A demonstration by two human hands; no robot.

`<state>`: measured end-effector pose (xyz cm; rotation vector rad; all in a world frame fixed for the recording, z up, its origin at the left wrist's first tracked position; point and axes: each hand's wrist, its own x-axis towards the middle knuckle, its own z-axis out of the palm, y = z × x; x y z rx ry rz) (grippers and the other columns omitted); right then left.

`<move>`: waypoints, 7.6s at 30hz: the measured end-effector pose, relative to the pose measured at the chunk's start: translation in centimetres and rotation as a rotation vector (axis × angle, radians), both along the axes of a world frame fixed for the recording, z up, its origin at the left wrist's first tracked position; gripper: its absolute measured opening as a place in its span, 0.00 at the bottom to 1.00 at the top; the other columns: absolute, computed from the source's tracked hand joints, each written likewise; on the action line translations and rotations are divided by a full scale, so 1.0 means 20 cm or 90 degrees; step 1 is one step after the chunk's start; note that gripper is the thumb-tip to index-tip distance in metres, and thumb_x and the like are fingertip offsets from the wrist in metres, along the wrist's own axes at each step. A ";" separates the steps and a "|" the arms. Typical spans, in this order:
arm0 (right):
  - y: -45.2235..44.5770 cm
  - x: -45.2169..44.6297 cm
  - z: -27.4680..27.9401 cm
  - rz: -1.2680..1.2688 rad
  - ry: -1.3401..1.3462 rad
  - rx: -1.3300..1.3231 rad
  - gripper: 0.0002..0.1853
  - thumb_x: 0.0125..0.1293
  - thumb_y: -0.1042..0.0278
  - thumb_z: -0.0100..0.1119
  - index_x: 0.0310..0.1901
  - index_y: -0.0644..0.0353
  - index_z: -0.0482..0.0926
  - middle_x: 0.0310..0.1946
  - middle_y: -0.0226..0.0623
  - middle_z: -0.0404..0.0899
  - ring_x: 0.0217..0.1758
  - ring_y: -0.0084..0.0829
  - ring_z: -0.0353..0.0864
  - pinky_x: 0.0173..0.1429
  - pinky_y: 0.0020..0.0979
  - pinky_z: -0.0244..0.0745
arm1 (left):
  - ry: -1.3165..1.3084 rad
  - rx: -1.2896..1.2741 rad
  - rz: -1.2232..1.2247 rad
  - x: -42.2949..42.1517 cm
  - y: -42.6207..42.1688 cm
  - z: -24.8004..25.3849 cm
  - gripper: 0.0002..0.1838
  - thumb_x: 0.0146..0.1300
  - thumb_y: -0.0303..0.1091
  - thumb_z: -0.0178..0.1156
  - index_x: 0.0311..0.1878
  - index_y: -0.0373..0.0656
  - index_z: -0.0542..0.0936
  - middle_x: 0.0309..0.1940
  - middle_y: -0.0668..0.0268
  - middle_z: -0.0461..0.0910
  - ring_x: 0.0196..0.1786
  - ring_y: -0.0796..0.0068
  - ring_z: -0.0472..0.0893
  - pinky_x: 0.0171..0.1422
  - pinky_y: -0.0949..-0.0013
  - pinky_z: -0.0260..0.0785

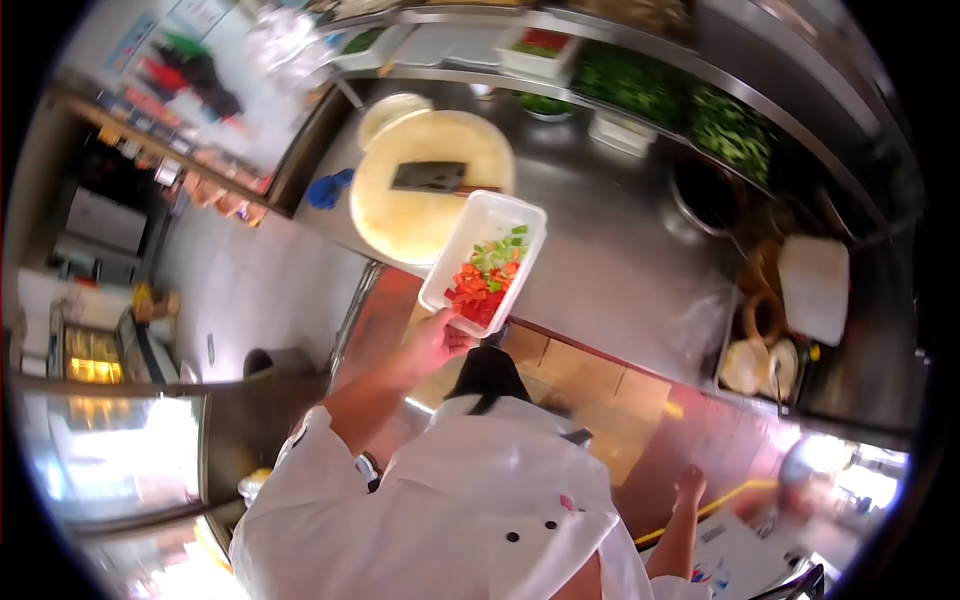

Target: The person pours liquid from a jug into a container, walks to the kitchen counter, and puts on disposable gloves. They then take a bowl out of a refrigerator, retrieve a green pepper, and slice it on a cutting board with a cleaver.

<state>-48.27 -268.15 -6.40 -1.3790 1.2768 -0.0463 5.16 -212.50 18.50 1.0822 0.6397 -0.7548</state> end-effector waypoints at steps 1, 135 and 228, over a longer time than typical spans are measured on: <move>0.05 0.17 0.03 0.022 0.052 -0.004 0.04 0.72 0.65 0.48 0.40 0.49 0.74 0.28 0.32 0.74 0.22 0.28 0.72 0.21 0.28 0.67 | -0.034 0.018 0.015 0.00 0.15 -0.01 0.19 0.76 0.46 0.49 0.46 0.38 0.79 0.34 0.57 0.83 0.35 0.66 0.83 0.40 0.65 0.78; 2.02 0.84 1.60 0.086 -0.606 0.045 0.06 0.70 0.76 0.63 0.47 0.64 0.81 0.41 0.31 0.85 0.45 0.21 0.83 0.49 0.25 0.78 | -0.633 0.044 -0.509 -1.33 -0.14 0.59 0.14 0.72 0.30 0.62 0.58 0.37 0.80 0.50 0.64 0.82 0.48 0.77 0.83 0.52 0.74 0.76; 2.07 1.09 0.95 0.444 -0.461 -0.227 0.05 0.75 0.72 0.56 0.46 0.61 0.71 0.35 0.33 0.78 0.38 0.21 0.77 0.41 0.26 0.74 | 0.001 -0.167 -0.426 -0.82 -0.52 -0.89 0.54 0.66 0.76 0.48 0.79 0.38 0.55 0.64 0.53 0.74 0.55 0.74 0.78 0.58 0.62 0.75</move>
